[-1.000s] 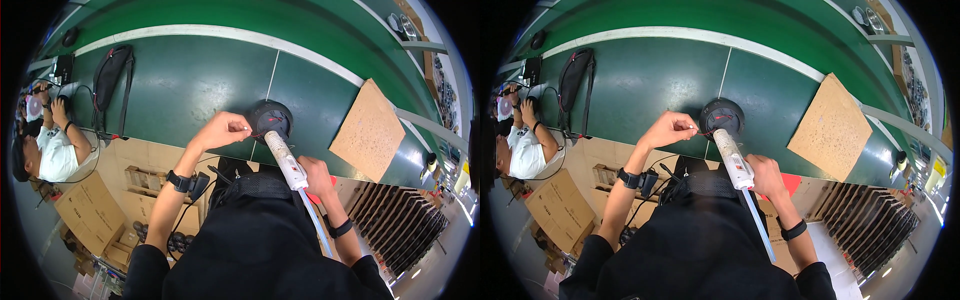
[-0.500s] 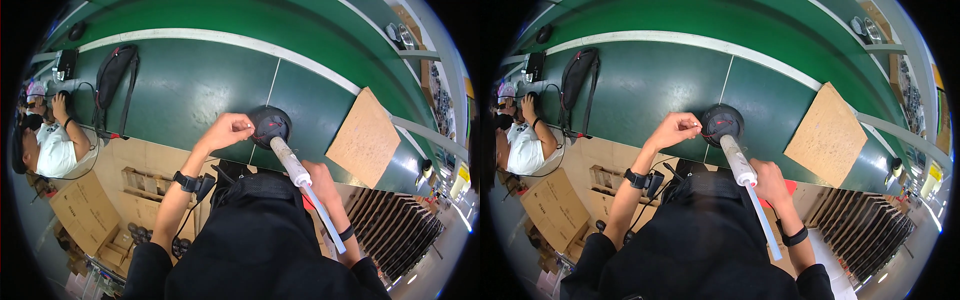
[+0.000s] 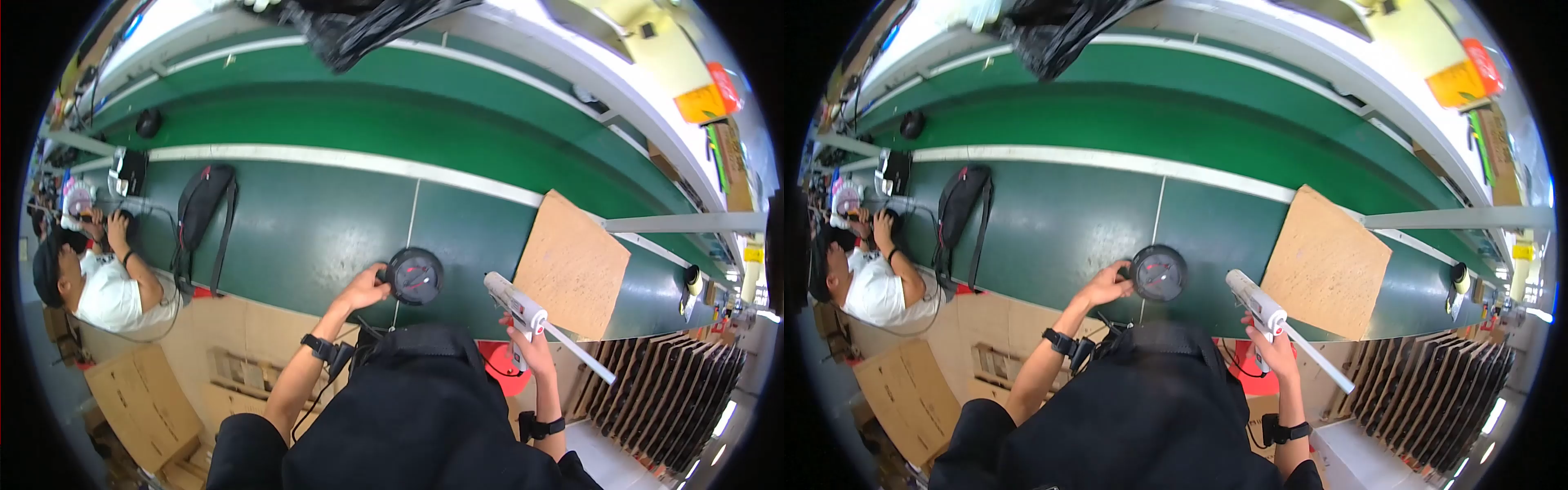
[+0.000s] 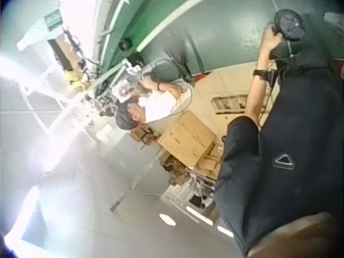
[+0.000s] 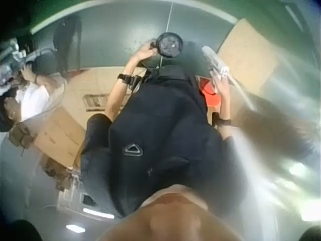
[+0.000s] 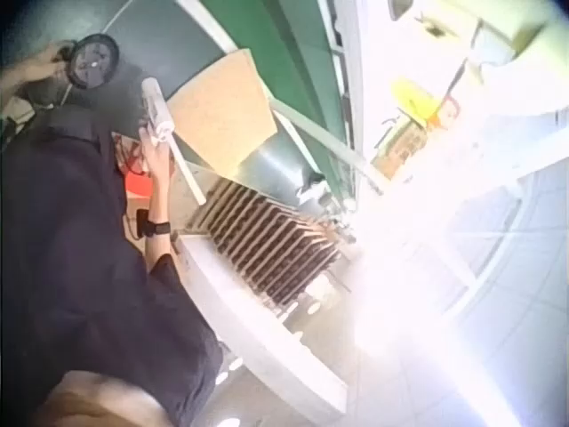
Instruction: Using a hot glue gun to secure wires inside black circular plastic components on an assembly line.
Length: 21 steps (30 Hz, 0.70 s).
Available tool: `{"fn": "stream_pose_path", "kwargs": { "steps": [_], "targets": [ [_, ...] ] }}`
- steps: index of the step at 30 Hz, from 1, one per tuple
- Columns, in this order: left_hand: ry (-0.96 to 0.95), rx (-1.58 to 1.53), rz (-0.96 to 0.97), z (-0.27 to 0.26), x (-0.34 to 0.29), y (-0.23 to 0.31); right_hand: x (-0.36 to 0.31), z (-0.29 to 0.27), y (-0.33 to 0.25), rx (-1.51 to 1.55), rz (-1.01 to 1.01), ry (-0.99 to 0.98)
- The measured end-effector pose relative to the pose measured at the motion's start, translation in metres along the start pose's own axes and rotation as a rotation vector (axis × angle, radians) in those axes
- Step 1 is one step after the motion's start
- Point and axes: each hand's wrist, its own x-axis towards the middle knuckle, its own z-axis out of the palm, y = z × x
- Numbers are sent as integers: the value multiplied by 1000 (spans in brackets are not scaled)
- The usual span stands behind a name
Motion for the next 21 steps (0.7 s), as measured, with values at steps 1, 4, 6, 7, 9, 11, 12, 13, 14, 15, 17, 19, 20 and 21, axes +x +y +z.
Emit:
{"fn": "stream_pose_path", "kwargs": {
  "steps": [1, 4, 6, 7, 9, 11, 12, 13, 14, 15, 17, 19, 20, 21],
  "targets": [
    [-12, 18, -26, 4, 4, 9, -4, -9, 4, 13, -24, 24],
    [-83, -48, -67, 13, 27, 14, -10, -27, 12, 78, 45, 158],
    [-154, -202, -3, 33, 38, 32, -10, -46, 21, 61, 56, 245],
    [-228, -244, 45, 42, 42, 39, -10, -54, 27, 41, 90, 319],
    [-193, 81, 316, 52, 55, 24, -7, -67, 37, 95, 51, 313],
    [-14, 435, 337, 53, 61, 8, -2, -81, 45, 132, 110, 355],
    [126, 783, 324, 51, 60, 3, 0, -93, 53, 68, 116, 352],
    [174, 786, 309, 50, 51, 6, 0, -106, 63, 6, 121, 353],
    [254, 793, 208, 48, 37, 11, 1, -114, 68, 2, 136, 351],
    [340, 791, 100, 42, 22, 10, 4, -120, 69, -5, 150, 340],
    [429, 844, -56, 23, 0, -6, 13, -134, 77, -11, 195, 330],
    [507, 847, -326, 3, -28, -30, 25, -146, 86, -71, 187, 285],
    [579, 690, -397, -15, -42, -64, 37, -145, 83, -126, 187, 256],
    [602, 674, -398, -19, -49, -69, 44, -147, 81, -138, 167, 241]
  ]
}}
